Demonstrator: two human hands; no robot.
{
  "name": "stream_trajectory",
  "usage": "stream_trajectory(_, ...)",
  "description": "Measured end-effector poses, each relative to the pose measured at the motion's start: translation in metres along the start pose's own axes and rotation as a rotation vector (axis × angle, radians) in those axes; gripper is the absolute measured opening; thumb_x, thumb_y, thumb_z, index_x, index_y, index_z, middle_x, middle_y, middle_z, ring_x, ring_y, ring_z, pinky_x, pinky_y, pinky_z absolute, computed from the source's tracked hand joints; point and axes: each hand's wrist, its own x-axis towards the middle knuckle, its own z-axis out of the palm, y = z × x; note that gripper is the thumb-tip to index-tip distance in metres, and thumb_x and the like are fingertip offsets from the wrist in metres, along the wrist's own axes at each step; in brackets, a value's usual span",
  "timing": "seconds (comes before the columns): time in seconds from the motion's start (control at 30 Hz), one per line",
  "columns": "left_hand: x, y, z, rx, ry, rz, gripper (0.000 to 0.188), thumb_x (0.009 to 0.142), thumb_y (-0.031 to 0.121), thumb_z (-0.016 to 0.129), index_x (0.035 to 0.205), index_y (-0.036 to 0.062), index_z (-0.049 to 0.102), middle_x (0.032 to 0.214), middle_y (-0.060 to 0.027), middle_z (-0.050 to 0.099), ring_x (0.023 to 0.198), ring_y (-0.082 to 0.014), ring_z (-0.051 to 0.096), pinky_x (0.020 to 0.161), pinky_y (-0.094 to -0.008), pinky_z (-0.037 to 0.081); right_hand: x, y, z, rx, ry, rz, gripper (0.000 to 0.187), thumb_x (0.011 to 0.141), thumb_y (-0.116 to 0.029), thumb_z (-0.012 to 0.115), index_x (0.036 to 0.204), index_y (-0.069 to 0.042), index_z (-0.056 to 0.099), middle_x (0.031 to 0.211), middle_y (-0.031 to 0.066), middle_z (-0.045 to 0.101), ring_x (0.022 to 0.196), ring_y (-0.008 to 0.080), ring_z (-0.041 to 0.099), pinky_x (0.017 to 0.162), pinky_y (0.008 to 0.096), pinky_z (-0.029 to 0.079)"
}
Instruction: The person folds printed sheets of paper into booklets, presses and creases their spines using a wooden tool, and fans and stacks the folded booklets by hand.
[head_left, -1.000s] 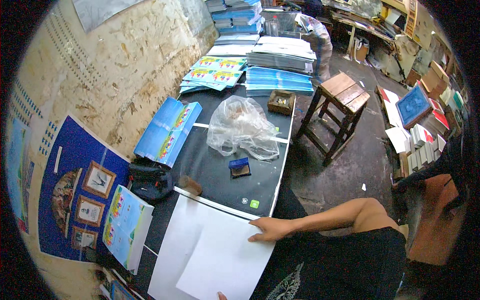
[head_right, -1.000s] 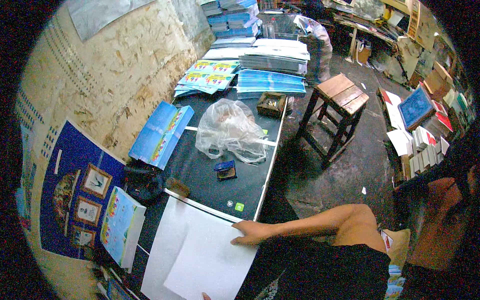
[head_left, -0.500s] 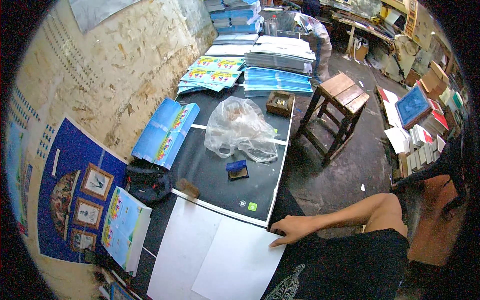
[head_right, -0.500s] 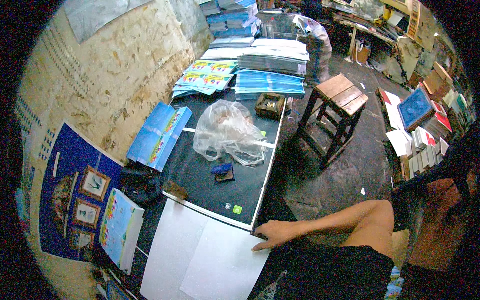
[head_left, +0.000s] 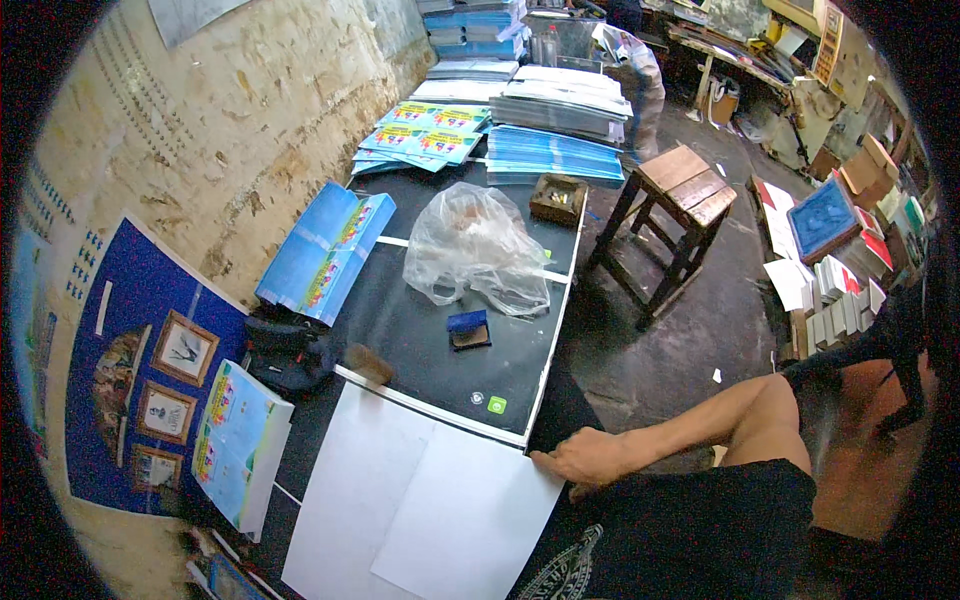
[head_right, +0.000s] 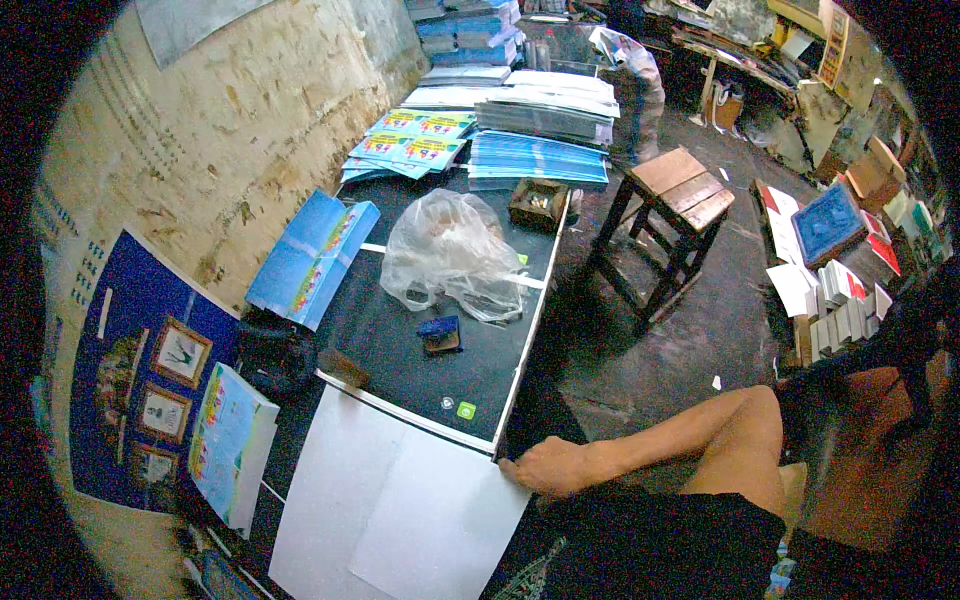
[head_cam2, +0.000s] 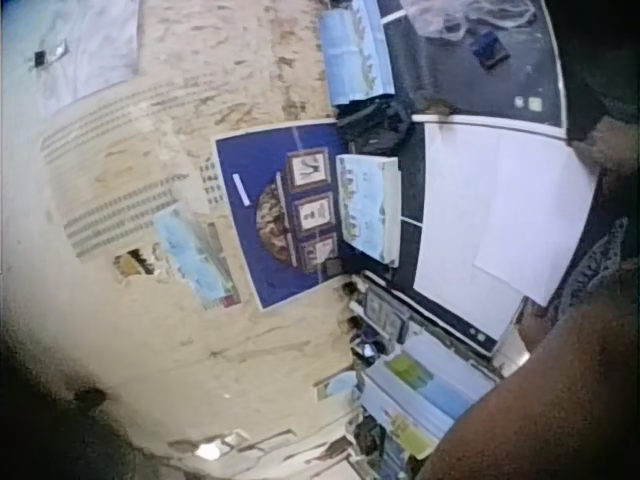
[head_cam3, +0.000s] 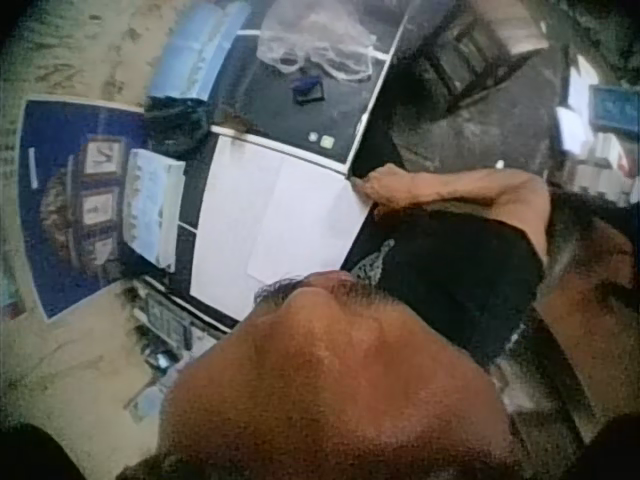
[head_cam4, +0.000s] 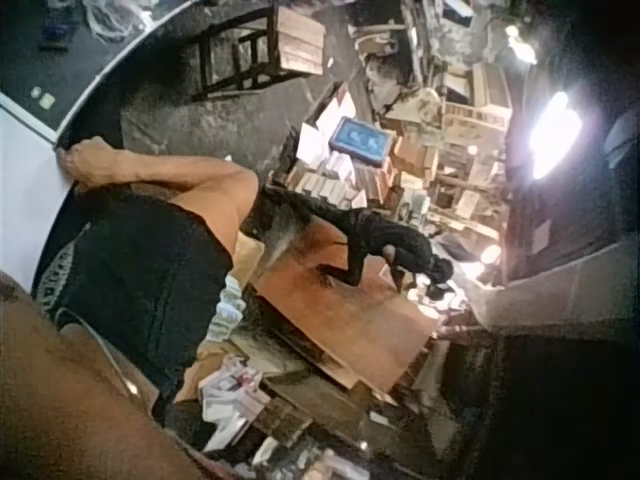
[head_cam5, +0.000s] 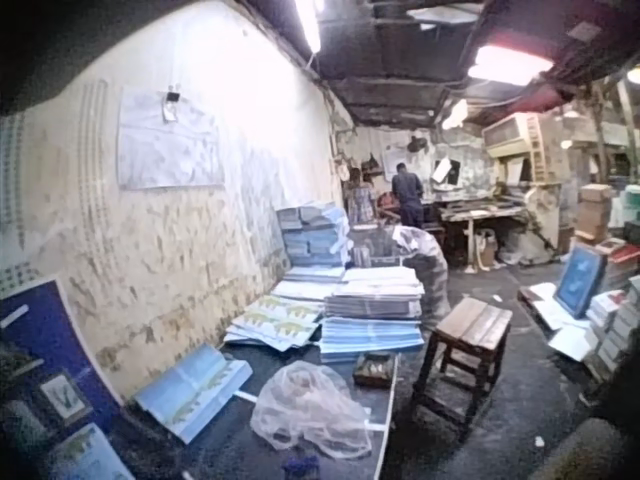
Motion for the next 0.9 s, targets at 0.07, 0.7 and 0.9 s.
stream_trajectory(0.07,-0.005,-0.005,-0.003,0.031,-0.004,0.015,0.055,0.083,0.024,0.081,0.124,-0.0071,0.063,0.105,-0.0159,0.073,0.095,-0.0274,0.070,0.087,-0.0375,0.054,0.003,-0.001,0.004,-0.061,0.018,0.012,0.063,0.087,-0.028,0.066,0.133,0.010,0.044,0.078,0.0221,0.069,0.071,0.0408,0.070,0.058,0.0517,0.056)
stream_trajectory(0.7,-0.055,-0.086,-0.071,0.717,0.147,0.393,0.095,0.068,0.037,0.087,0.143,0.0008,0.039,0.137,-0.0224,0.041,0.128,-0.0409,0.039,0.108,-0.0547,0.034,0.011,0.045,-0.048,-0.404,0.074,-0.201,0.071,0.081,-0.031,0.070,0.146,-0.016,0.046,0.136,0.0103,0.054,0.127,0.0287,0.051,0.102,0.0435,0.042)
stream_trajectory(0.9,0.003,-0.099,-0.056,0.926,0.135,0.841,0.081,0.084,0.054,0.073,0.141,0.0049,0.042,0.139,-0.0203,0.040,0.132,-0.0391,0.035,0.109,-0.0555,0.026,0.060,0.056,-0.012,-0.389,0.184,-0.543,0.060,0.089,-0.019,0.056,0.148,-0.023,0.046,0.147,0.0036,0.047,0.132,0.0252,0.046,0.101,0.0480,0.038)
